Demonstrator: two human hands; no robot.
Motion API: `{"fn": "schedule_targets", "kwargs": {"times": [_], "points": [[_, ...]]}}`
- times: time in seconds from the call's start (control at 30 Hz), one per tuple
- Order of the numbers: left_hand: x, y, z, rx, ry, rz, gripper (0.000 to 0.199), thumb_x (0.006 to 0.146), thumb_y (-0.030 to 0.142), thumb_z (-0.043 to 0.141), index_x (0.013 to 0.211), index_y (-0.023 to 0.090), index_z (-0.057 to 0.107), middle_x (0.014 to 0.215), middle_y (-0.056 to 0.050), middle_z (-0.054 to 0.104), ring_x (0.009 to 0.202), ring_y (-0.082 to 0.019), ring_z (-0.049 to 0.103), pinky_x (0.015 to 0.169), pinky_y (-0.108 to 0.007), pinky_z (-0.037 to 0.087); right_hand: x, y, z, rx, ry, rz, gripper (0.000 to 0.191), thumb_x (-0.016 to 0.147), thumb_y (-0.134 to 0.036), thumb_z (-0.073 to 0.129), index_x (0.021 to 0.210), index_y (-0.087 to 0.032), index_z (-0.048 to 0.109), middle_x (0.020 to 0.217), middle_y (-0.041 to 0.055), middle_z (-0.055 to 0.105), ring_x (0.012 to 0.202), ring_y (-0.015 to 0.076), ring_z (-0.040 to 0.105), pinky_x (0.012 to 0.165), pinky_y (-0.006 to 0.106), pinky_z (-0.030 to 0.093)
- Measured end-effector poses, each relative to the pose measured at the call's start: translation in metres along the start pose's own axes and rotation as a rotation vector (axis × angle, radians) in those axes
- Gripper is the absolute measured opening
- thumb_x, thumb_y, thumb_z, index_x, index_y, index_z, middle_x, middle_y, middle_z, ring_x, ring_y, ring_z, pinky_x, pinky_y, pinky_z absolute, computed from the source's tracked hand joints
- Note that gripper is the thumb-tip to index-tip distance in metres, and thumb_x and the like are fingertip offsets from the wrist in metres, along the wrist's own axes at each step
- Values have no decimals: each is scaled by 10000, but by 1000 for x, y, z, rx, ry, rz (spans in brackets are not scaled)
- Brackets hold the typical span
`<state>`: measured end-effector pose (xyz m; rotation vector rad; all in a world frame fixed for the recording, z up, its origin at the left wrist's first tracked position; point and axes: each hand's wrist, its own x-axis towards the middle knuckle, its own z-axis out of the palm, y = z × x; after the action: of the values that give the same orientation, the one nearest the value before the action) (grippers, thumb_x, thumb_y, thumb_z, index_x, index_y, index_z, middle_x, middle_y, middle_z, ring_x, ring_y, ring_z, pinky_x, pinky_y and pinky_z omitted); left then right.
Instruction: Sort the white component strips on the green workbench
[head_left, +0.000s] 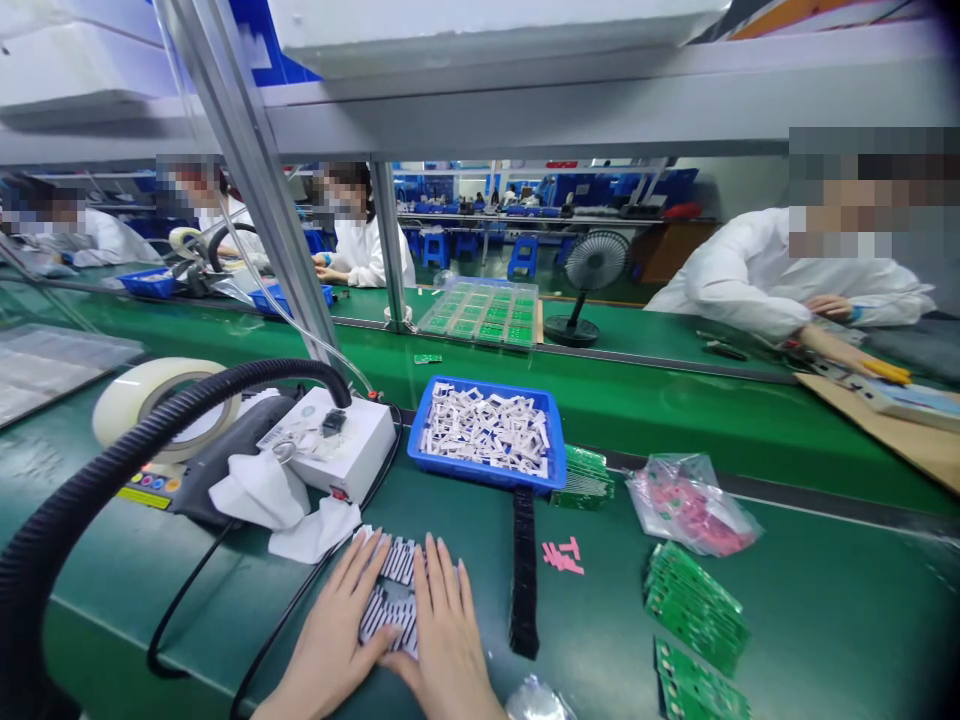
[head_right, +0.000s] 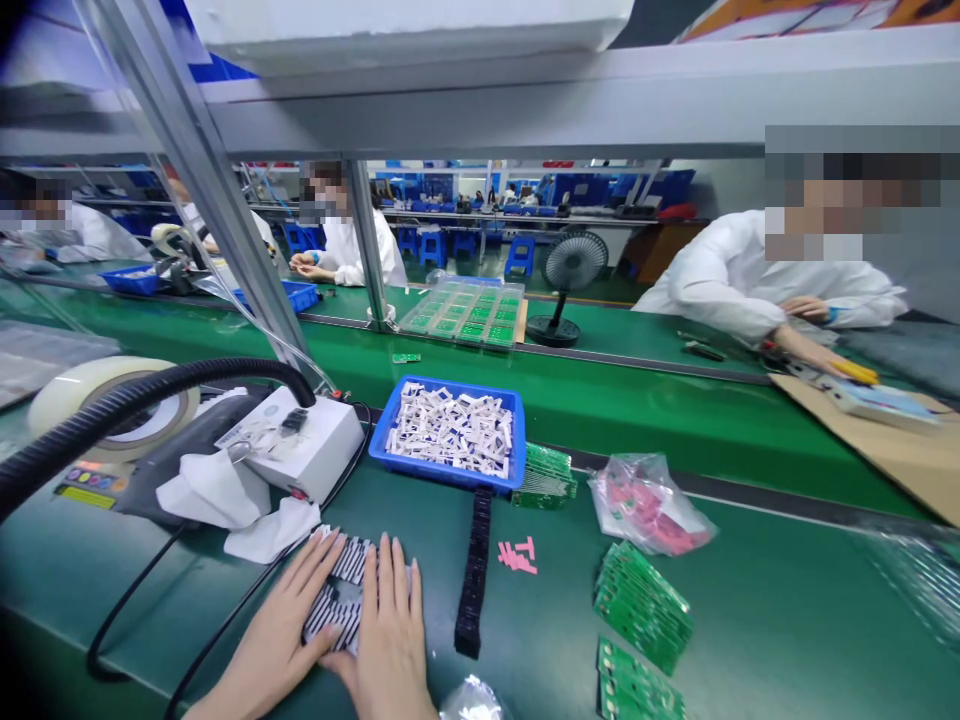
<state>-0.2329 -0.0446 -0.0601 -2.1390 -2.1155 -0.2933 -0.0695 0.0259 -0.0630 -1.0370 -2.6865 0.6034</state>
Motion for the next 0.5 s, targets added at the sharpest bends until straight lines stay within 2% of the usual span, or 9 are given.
{"fn": "schedule_targets", "kwargs": {"times": [0.17, 0.23, 0.33, 0.4, 0.5], "points": [[8, 21, 4, -22, -4, -11, 731, 864, 507, 438, 1438, 138, 176, 1462, -117, 413, 1365, -270, 330, 1008, -432, 466, -5, 8, -16, -21, -78, 61, 815, 823, -600, 473, 1440, -122, 239, 1509, 81, 166, 1396, 289, 211, 1122, 505, 278], [9, 28, 5, -36, -1, -16, 735, 864, 523, 426, 1438, 139, 174, 1468, -121, 404, 1367, -267, 330, 1011, -431, 465, -8, 9, -19, -32, -65, 72, 855, 798, -614, 504, 1441, -119, 237, 1511, 87, 163, 1396, 295, 215, 1122, 502, 291], [8, 27, 1, -66, 66, -43, 769, 857, 585, 372, 1436, 120, 176, 1474, -148, 388, 1378, -294, 308, 995, -472, 477, -19, 12, -16, -80, 23, 54, 1008, 696, -677, 591, 1442, -99, 237, 1513, 116, 168, 1387, 329, 248, 1097, 502, 362], [3, 20, -5, -79, 153, -70, 756, 862, 583, 348, 1427, 102, 198, 1449, -179, 418, 1370, -320, 320, 974, -512, 488, -31, 17, -11, -127, 121, 25, 1048, 642, -715, 614, 1423, -87, 307, 1493, 151, 250, 1354, 363, 323, 1048, 503, 435], [-8, 6, -14, -72, 251, -145, 577, 900, 427, 383, 1386, 131, 292, 1348, -185, 532, 1279, -304, 464, 918, -490, 538, -55, 29, -3, -153, 317, -72, 853, 709, -702, 557, 1347, -143, 468, 1394, 137, 471, 1257, 341, 488, 948, 435, 532]]}}
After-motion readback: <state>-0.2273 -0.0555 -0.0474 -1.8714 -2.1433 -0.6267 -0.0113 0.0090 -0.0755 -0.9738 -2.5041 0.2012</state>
